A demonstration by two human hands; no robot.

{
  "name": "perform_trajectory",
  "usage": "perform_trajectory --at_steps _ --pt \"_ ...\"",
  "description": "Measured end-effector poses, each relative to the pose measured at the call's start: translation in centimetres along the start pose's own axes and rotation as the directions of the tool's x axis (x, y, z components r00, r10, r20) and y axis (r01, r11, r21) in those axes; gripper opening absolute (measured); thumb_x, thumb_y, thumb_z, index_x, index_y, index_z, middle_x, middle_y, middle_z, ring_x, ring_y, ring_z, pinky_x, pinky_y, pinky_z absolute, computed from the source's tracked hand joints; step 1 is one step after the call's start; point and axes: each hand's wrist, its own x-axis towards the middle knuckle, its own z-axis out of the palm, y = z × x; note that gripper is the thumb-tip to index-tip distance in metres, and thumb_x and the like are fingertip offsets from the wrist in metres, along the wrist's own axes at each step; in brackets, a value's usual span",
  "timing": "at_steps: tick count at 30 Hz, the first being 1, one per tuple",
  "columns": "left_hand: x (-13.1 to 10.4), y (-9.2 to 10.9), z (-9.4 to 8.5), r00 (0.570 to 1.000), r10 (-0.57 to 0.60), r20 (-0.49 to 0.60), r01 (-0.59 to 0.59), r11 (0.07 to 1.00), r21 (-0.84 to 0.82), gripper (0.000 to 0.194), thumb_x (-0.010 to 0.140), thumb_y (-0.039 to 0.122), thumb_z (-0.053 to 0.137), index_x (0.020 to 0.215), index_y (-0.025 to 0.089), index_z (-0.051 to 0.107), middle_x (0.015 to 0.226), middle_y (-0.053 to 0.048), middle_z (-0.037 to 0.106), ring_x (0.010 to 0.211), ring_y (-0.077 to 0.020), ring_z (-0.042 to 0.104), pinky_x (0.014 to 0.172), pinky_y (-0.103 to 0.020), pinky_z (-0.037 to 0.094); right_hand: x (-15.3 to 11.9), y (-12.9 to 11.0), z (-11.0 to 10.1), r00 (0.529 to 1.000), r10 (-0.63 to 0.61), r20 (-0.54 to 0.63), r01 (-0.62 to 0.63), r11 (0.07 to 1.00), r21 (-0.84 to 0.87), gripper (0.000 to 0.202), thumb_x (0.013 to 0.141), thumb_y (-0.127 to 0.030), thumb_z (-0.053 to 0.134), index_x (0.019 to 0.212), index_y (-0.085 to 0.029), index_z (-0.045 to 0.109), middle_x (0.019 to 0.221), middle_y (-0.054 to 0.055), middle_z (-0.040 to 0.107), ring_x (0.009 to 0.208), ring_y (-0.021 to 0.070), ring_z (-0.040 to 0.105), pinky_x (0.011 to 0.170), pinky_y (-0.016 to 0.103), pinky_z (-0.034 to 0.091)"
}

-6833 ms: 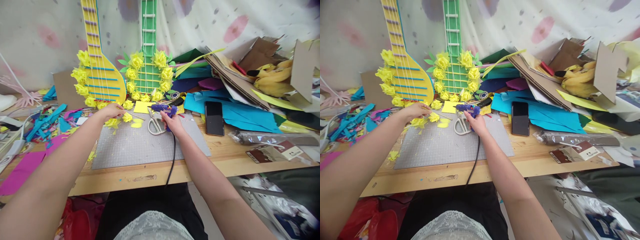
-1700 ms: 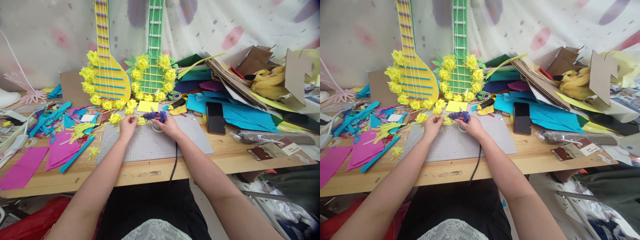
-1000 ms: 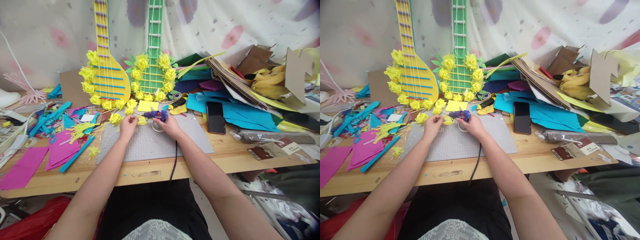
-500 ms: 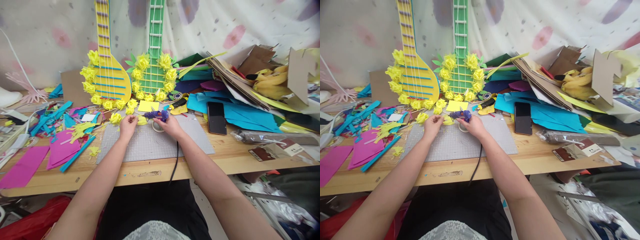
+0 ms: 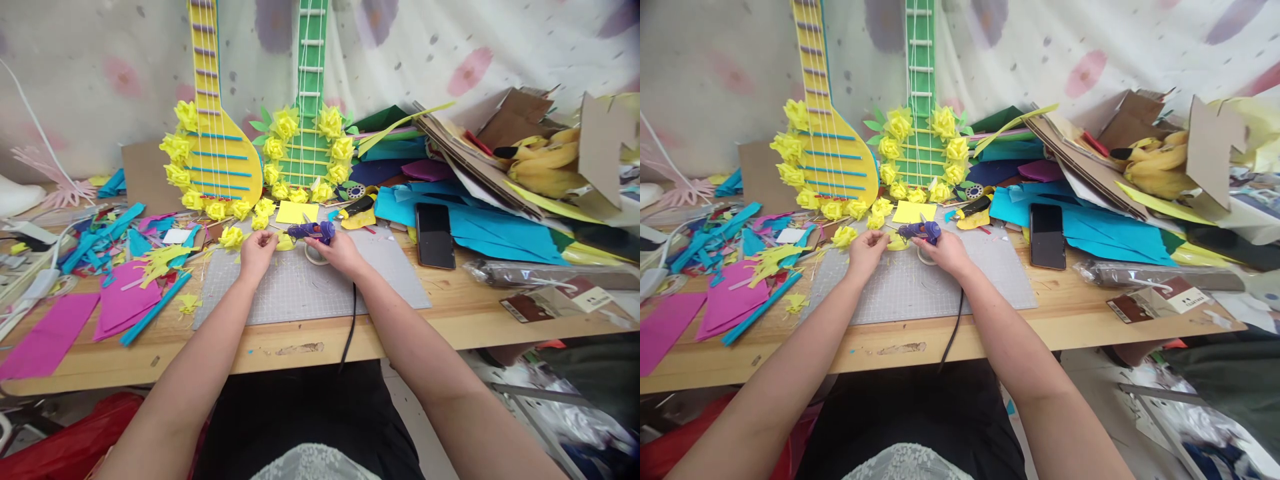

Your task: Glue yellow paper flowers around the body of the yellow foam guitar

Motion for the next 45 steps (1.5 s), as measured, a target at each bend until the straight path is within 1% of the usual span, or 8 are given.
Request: perform_trajectory --at_steps 10,17,24,32,36,39,42,45 --pt "-0.4 1.6 -0.2 0.998 -0.066 0.005 0.066 0.991 -0.119 0.008 0.068 0.025 0.063 0.071 0.018 0.06 0.066 0.001 0.062 0.058 -0.0117 0.055 0.062 -0.026 0.047 0.3 1.0 -0.6 0.994 0.049 -0.098 -0.05 0.999 -0.005 0.041 0.078 -0.052 0.061 0.101 -0.021 0.071 0.097 0.01 0.073 0.096 0.029 0.067 0.082 0.041 0.052" --pt "2.3 2.8 -2.5 0.972 0.005 -0.236 -0.05 0.982 -0.182 0.01 0.068 0.025 0.062 0.072 0.018 0.056 0.073 0.0 0.06 0.071 -0.0115 0.057 0.077 -0.025 0.048 0.5 1.1 -0.8 0.977 0.144 -0.156 -0.145 0.989 0.002 0.044 0.076 -0.054 0.062 0.098 -0.017 0.071 0.088 0.011 0.073 0.088 0.0289 0.068 0.077 0.039 0.051" --pt "5.4 4.3 -3.4 0.976 -0.202 -0.076 0.195 0.976 -0.098 0.012 0.068 0.017 0.06 0.063 0.017 0.049 0.061 0.004 0.048 0.064 -0.0097 0.052 0.075 -0.026 0.049 0.6 1.4 -1.0 0.967 0.168 -0.193 -0.162 0.986 0.045 0.049 0.072 -0.058 0.063 0.093 -0.014 0.071 0.085 0.011 0.072 0.083 0.027 0.067 0.072 0.035 0.049" --pt "3.8 6.9 -3.2 0.923 -0.37 0.104 0.374 0.927 -0.02 0.016 0.075 0.01 0.057 0.067 0.017 0.044 0.065 0.002 0.052 0.06 -0.0127 0.061 0.066 -0.029 0.051 0.4 1.3 -0.9 0.967 0.139 -0.212 -0.126 0.99 0.07 0.048 0.07 -0.059 0.061 0.09 -0.017 0.072 0.084 0.011 0.072 0.08 0.0276 0.066 0.069 0.035 0.048" --pt "3.3 6.8 -4.0 0.964 -0.246 0.102 0.24 0.968 0.07 0.012 0.079 0.015 0.054 0.071 0.017 0.045 0.072 0.001 0.054 0.067 -0.0145 0.064 0.062 -0.027 0.05 0.3 1.2 -0.9 0.966 0.142 -0.218 -0.129 0.989 0.074 0.047 0.071 -0.058 0.061 0.091 -0.017 0.072 0.085 0.011 0.072 0.081 0.0275 0.066 0.07 0.036 0.048" --pt "3.2 5.8 -4.6 0.998 -0.001 0.055 -0.012 0.968 0.249 0.007 0.08 0.023 0.055 0.077 0.019 0.049 0.077 0.0 0.058 0.074 -0.0164 0.064 0.066 -0.028 0.05 0.3 1.1 -1.0 0.963 0.148 -0.225 -0.135 0.988 0.072 0.047 0.071 -0.057 0.061 0.091 -0.016 0.072 0.084 0.011 0.072 0.08 0.0274 0.066 0.07 0.036 0.048" --pt "2.9 4.5 -4.7 0.954 0.293 0.06 -0.278 0.796 0.537 0.003 0.078 0.021 0.055 0.077 0.019 0.055 0.086 -0.004 0.063 0.086 -0.0187 0.062 0.075 -0.03 0.048 0.3 1.1 -0.9 0.962 0.154 -0.224 -0.147 0.988 0.048 0.048 0.071 -0.059 0.061 0.09 -0.016 0.072 0.081 0.011 0.071 0.078 0.0279 0.066 0.068 0.037 0.049" --pt "2.9 3.3 -4.5 0.891 0.427 0.156 -0.402 0.581 0.707 0.007 0.08 0.017 0.051 0.077 0.019 0.057 0.092 -0.007 0.065 0.09 -0.0206 0.061 0.075 -0.03 0.046 0.3 1.2 -0.9 0.964 0.137 -0.228 -0.127 0.99 0.058 0.046 0.071 -0.058 0.061 0.089 -0.017 0.072 0.081 0.011 0.072 0.079 0.0281 0.066 0.069 0.037 0.049"
